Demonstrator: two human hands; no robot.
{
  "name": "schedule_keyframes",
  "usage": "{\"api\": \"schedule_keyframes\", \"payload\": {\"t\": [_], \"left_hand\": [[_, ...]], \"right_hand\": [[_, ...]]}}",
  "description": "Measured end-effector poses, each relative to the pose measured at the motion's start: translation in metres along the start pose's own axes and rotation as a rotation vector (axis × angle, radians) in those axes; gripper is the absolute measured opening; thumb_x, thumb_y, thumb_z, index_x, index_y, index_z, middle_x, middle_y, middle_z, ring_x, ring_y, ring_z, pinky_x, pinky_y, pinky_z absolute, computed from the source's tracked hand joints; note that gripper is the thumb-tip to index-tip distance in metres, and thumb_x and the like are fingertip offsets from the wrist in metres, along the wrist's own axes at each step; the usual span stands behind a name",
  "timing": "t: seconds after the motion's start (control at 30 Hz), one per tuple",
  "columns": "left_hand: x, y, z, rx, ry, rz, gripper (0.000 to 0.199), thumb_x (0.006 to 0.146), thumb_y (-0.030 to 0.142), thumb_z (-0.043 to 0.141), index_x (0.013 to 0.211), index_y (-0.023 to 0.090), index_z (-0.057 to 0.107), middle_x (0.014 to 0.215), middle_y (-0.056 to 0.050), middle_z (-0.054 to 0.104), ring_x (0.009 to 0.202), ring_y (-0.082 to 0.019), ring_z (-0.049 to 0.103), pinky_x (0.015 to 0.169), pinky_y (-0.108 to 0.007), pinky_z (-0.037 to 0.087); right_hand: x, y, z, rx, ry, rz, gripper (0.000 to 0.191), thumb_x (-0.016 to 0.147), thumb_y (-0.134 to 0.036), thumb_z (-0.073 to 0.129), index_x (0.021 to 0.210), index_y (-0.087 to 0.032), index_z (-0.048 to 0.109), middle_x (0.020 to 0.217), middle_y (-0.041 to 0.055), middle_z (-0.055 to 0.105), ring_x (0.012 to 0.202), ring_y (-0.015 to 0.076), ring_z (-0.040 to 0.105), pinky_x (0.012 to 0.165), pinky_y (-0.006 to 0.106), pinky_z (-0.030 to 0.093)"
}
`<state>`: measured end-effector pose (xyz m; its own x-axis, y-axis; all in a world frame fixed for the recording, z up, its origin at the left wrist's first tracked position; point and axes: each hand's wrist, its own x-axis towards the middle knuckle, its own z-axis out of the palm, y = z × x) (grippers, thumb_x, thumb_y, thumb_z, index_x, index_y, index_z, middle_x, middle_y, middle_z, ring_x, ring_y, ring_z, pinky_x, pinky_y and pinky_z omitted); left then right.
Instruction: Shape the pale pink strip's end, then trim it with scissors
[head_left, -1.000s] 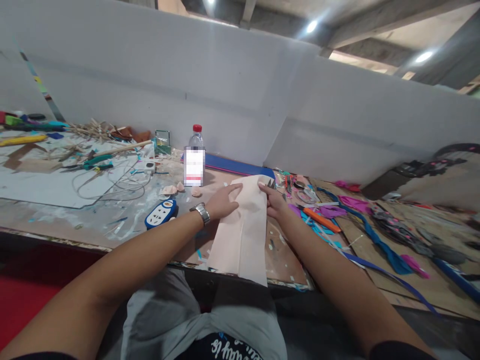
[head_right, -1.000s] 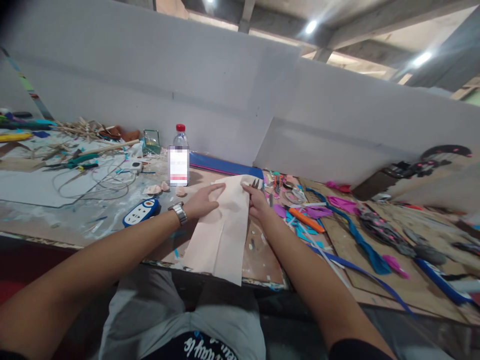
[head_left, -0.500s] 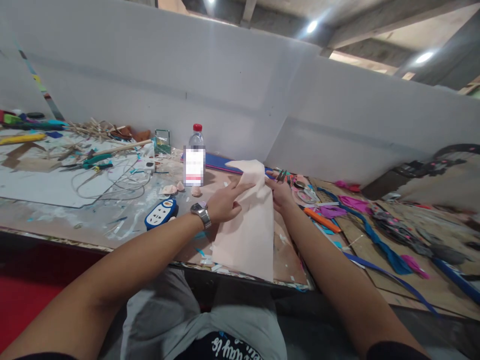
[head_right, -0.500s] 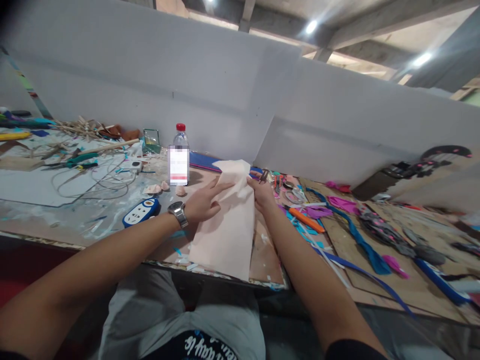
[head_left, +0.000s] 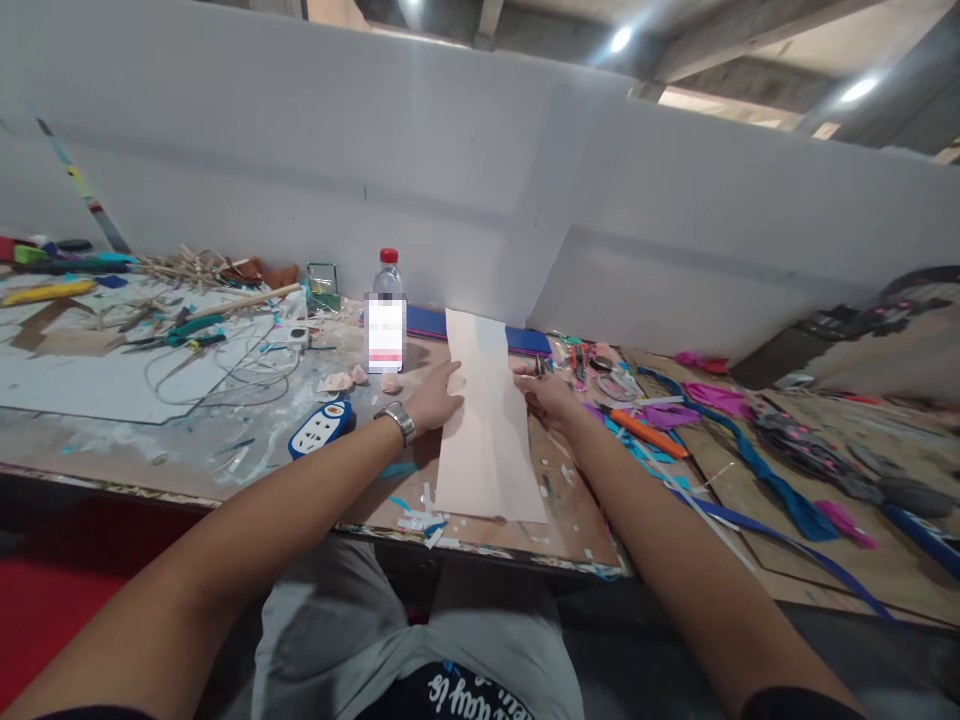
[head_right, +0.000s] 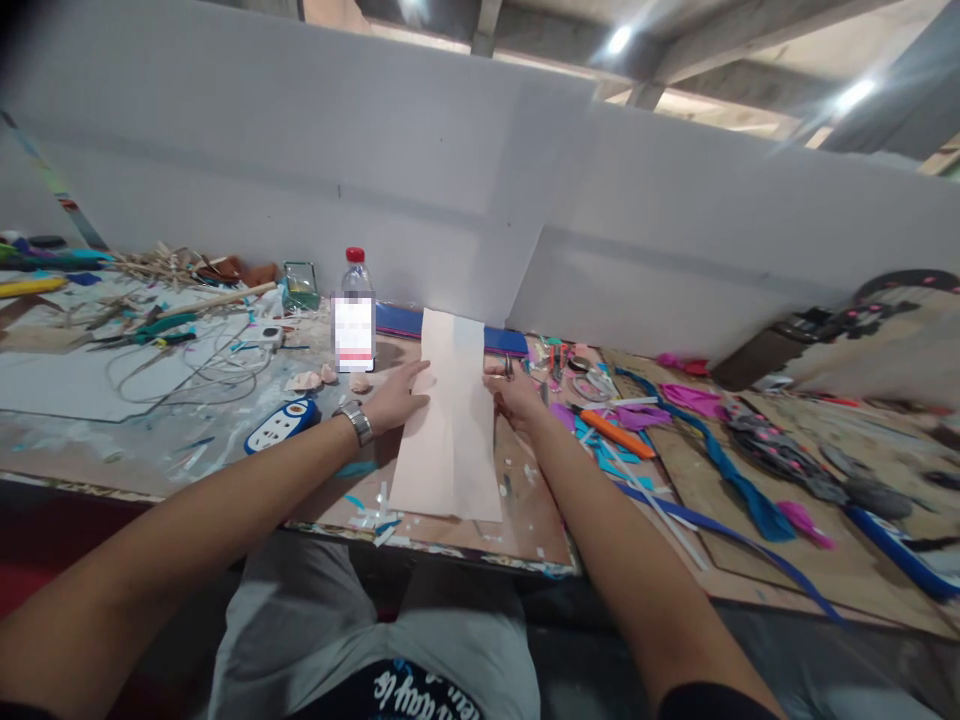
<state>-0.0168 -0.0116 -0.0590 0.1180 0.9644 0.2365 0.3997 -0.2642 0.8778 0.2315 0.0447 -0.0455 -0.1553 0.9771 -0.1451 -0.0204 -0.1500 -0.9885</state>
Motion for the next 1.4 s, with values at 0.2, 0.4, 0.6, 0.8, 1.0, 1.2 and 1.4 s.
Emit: {"api": "schedule_keyframes", "payload": {"t": [0.2, 0.4, 0.6, 0.8, 1.0, 1.2, 1.4], "left_hand": [[0.003, -0.009, 0.003, -0.088, -0.024, -0.082, 0.056, 0.082, 0.019, 0.064, 0.137, 0.010, 0.058, 0.143, -0.016, 0.059, 0.127, -0.028, 0.060, 0.113, -0.043, 0.044], [0.003, -0.009, 0.004, -0.176, 0.007, -0.098, 0.051, 0.080, 0.017, 0.066, 0.131, 0.014, 0.062, 0.129, -0.012, 0.068, 0.118, -0.024, 0.064, 0.107, -0.039, 0.048], [-0.004, 0.001, 0.000, -0.055, -0.073, -0.075, 0.052, 0.078, 0.024, 0.068, 0.129, 0.016, 0.063, 0.130, -0.010, 0.066, 0.109, -0.024, 0.064, 0.101, -0.038, 0.050], [-0.007, 0.000, 0.001, -0.038, -0.155, -0.087, 0.063, 0.070, 0.015, 0.065, 0.133, 0.018, 0.062, 0.118, -0.008, 0.070, 0.093, -0.023, 0.068, 0.087, -0.036, 0.055], [-0.004, 0.000, 0.003, -0.245, -0.066, -0.156, 0.059, 0.076, 0.018, 0.066, 0.135, 0.015, 0.061, 0.130, -0.012, 0.067, 0.108, -0.024, 0.068, 0.098, -0.038, 0.053], [-0.001, -0.003, 0.000, -0.181, 0.007, -0.107, 0.068, 0.071, 0.015, 0.069, 0.138, 0.014, 0.058, 0.144, -0.014, 0.058, 0.127, -0.029, 0.059, 0.112, -0.041, 0.045], [0.001, -0.001, -0.001, -0.221, 0.006, -0.139, 0.077, 0.071, 0.016, 0.066, 0.146, 0.012, 0.048, 0.151, -0.015, 0.051, 0.124, -0.028, 0.060, 0.104, -0.037, 0.051]], "right_hand": [[0.001, 0.007, 0.002, -0.073, 0.162, -0.117, 0.033, 0.068, -0.020, 0.080, 0.095, -0.022, 0.061, 0.063, -0.0072, 0.058, 0.047, 0.0081, 0.050, 0.040, 0.019, 0.041], [0.002, 0.004, -0.002, -0.060, 0.205, -0.125, 0.025, 0.080, -0.037, 0.076, 0.083, -0.021, 0.057, 0.052, -0.0074, 0.048, 0.039, 0.0074, 0.039, 0.035, 0.019, 0.030], [0.001, -0.007, -0.004, 0.070, 0.167, -0.148, 0.040, 0.091, -0.062, 0.057, 0.096, -0.023, 0.059, 0.061, -0.0047, 0.052, 0.036, 0.0056, 0.032, 0.036, 0.021, 0.031], [-0.003, -0.008, -0.003, 0.251, 0.097, -0.087, 0.032, 0.094, -0.053, 0.053, 0.097, -0.022, 0.057, 0.057, -0.0050, 0.048, 0.038, 0.0070, 0.032, 0.037, 0.021, 0.030], [-0.011, -0.008, 0.004, 0.269, 0.069, -0.073, 0.020, 0.097, -0.043, 0.055, 0.096, -0.023, 0.053, 0.061, -0.0041, 0.052, 0.045, 0.0089, 0.044, 0.042, 0.020, 0.038], [-0.023, -0.011, 0.018, 0.190, -0.002, -0.035, 0.023, 0.102, -0.043, 0.045, 0.099, -0.022, 0.054, 0.067, -0.0011, 0.062, 0.045, 0.0107, 0.052, 0.041, 0.021, 0.040], [-0.034, -0.016, 0.025, 0.116, -0.151, 0.014, 0.033, 0.102, -0.051, 0.043, 0.101, -0.021, 0.055, 0.073, 0.0050, 0.070, 0.050, 0.0139, 0.058, 0.040, 0.021, 0.041]]}}
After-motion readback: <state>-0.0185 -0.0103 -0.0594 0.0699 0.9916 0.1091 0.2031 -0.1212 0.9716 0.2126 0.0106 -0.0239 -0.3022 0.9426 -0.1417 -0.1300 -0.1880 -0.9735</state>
